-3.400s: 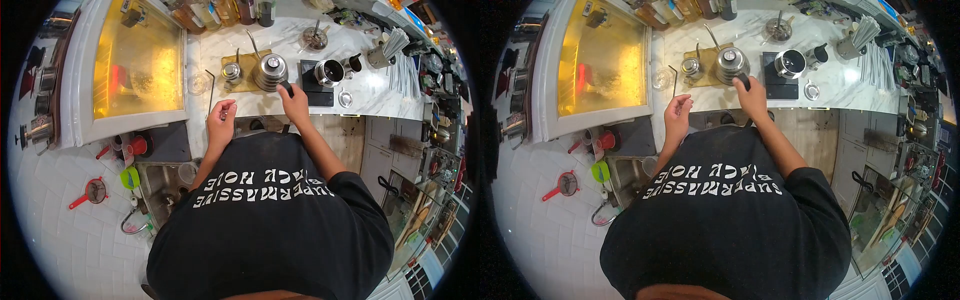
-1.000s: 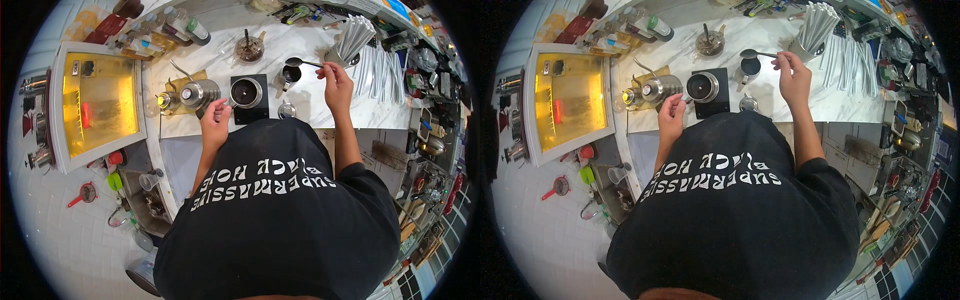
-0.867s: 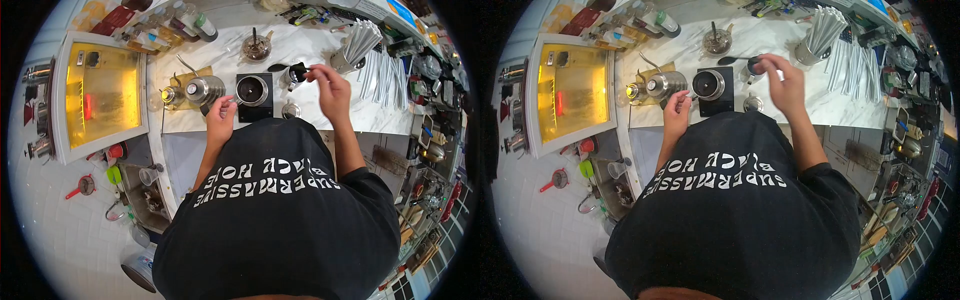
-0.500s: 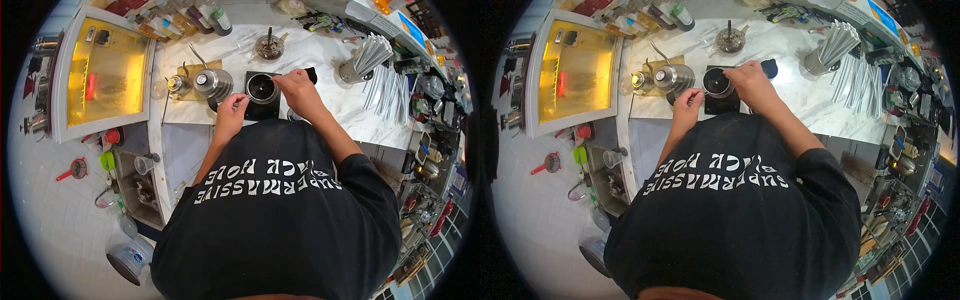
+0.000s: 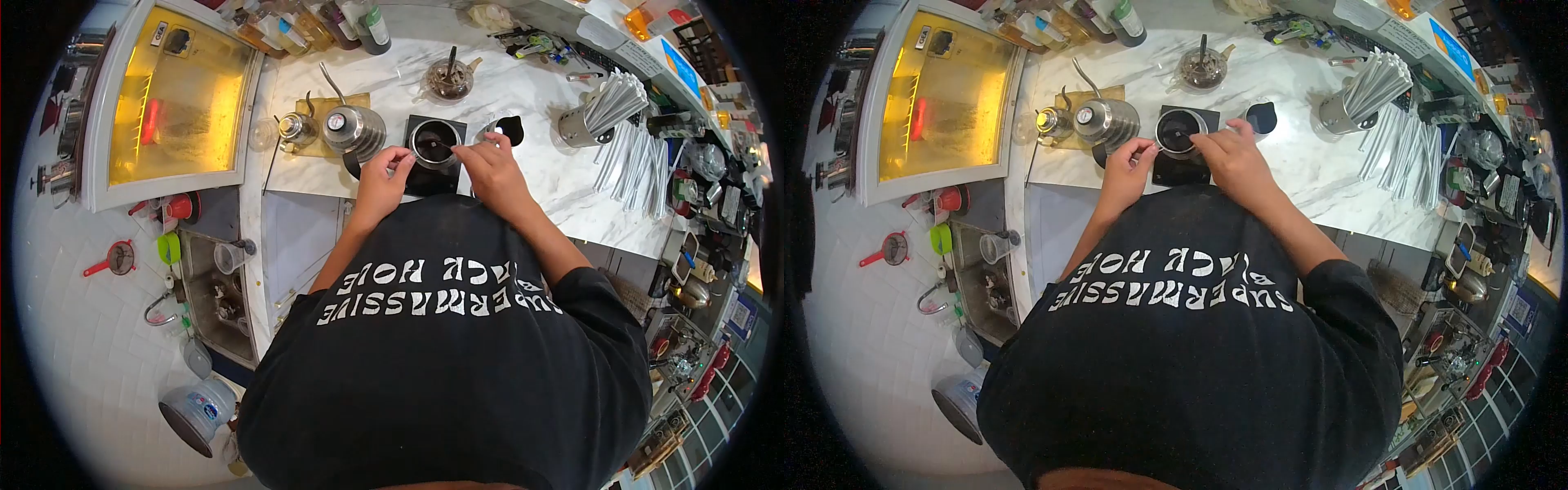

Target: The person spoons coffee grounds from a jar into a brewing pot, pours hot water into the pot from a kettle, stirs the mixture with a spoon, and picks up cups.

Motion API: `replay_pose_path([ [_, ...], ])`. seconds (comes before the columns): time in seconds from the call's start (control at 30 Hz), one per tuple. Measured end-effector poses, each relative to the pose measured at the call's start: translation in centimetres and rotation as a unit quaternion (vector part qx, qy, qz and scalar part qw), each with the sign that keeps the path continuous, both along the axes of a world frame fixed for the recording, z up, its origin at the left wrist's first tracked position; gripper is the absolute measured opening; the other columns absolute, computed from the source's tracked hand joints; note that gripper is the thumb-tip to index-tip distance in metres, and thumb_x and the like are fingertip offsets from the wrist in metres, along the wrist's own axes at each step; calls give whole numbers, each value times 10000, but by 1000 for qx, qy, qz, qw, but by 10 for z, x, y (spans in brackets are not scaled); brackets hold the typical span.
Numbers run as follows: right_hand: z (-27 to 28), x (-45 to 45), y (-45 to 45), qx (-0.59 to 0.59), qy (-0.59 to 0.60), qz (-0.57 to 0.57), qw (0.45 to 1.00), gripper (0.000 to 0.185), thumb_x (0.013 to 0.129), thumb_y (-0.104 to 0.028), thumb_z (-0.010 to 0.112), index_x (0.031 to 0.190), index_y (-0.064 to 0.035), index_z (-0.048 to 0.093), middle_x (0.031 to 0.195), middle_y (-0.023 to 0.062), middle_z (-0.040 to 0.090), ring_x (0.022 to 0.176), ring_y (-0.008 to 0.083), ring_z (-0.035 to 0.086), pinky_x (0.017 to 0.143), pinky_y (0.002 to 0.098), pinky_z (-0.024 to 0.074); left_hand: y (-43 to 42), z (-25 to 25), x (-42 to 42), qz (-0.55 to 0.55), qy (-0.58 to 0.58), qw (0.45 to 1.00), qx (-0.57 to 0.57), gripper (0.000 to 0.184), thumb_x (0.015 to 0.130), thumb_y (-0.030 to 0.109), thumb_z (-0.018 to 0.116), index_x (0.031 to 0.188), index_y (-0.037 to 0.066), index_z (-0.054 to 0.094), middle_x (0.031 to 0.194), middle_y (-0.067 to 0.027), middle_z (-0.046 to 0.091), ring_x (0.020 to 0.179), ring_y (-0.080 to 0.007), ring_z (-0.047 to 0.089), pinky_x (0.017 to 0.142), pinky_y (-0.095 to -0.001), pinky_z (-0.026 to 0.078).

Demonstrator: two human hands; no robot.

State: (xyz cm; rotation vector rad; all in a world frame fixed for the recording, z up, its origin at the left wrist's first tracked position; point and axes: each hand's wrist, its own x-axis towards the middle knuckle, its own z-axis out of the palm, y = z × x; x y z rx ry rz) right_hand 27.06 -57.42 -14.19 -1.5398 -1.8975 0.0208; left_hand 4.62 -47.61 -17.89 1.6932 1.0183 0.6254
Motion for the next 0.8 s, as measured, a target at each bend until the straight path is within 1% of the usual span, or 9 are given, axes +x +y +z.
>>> replay_pose_path([
  [0.03, 1, -2, 0, 3, 2, 12, 1000, 318, 816, 43, 663, 1125, -30, 677, 895, 73, 682, 868, 253, 674, 1003, 485, 457, -1, 0, 0, 6, 13, 1000, -18, 189, 977, 163, 691, 1022, -19, 710, 864, -103, 724, 752, -168, 640, 739, -309, 517],
  [0.07, 0, 0, 3, 9, -10, -1, 1000, 328, 819, 50, 642, 1136, -31, 674, 901, 81, 683, 877, 253, 676, 1022, 490, 449, -1, -1, 1, 6, 13, 1000, -18, 189, 977, 163, 691, 1022, -19, 710, 864, -103, 724, 752, -168, 640, 739, -309, 517],
  [0.13, 2, 6, 4, -10, -19, -16, 1000, 334, 818, 48, 636, 1141, -30, 672, 907, 82, 685, 882, 252, 677, 1028, 496, 446, 0, -2, 0, -6, 9, 1000, 9, 191, 1014, 181, 668, 1040, -4, 708, 817, 6, 675, 744, -60, 555, 683, -243, 460],
  [0.23, 1, 11, 0, -18, -30, -18, 999, 357, 812, 36, 627, 1160, -27, 667, 908, 78, 685, 877, 246, 674, 1045, 515, 435, 1, -2, 0, -18, 19, 1000, -12, 201, 1016, 194, 666, 997, -4, 696, 825, -11, 689, 746, -73, 573, 689, -248, 467],
  [0.33, 7, 12, -1, -29, -65, 31, 997, 361, 803, 24, 638, 1159, -30, 663, 868, 66, 667, 871, 241, 674, 1050, 525, 432, 2, -2, 1, -23, 18, 999, -38, 216, 1016, 205, 665, 958, -2, 681, 827, -17, 694, 746, -83, 583, 684, -255, 469],
  [0.5, 18, 13, 21, -87, -133, 32, 987, 215, 843, -65, 649, 1056, -92, 649, 822, 24, 654, 884, 224, 687, 1033, 547, 426, 5, -3, 0, -25, 36, 999, -22, 224, 1013, 216, 671, 952, 1, 677, 824, -20, 693, 746, -84, 582, 679, -267, 468],
  [0.73, 35, 25, 37, -115, -210, 47, 970, 141, 877, -78, 634, 1012, -118, 634, 806, 37, 671, 873, 239, 707, 1031, 579, 412, 4, 1, 3, -18, 41, 999, -31, 231, 1004, 228, 683, 952, 3, 687, 809, -26, 686, 754, -98, 592, 683, -280, 472],
  [0.77, 35, 23, 36, -116, -210, 50, 970, 141, 877, -78, 634, 1012, -118, 634, 806, 37, 671, 873, 239, 707, 1031, 579, 412, 4, 0, 2, -15, 41, 999, -32, 231, 1004, 228, 683, 952, 3, 687, 809, -26, 686, 754, -98, 592, 683, -280, 472],
  [0.8, 33, 21, 36, -142, -224, 55, 963, 262, 832, -36, 643, 1084, -109, 645, 830, 35, 676, 881, 238, 701, 1045, 577, 405, 4, 0, 2, -16, 32, 999, -34, 229, 1003, 225, 685, 952, 2, 687, 808, -26, 685, 757, -99, 593, 688, -281, 472],
])
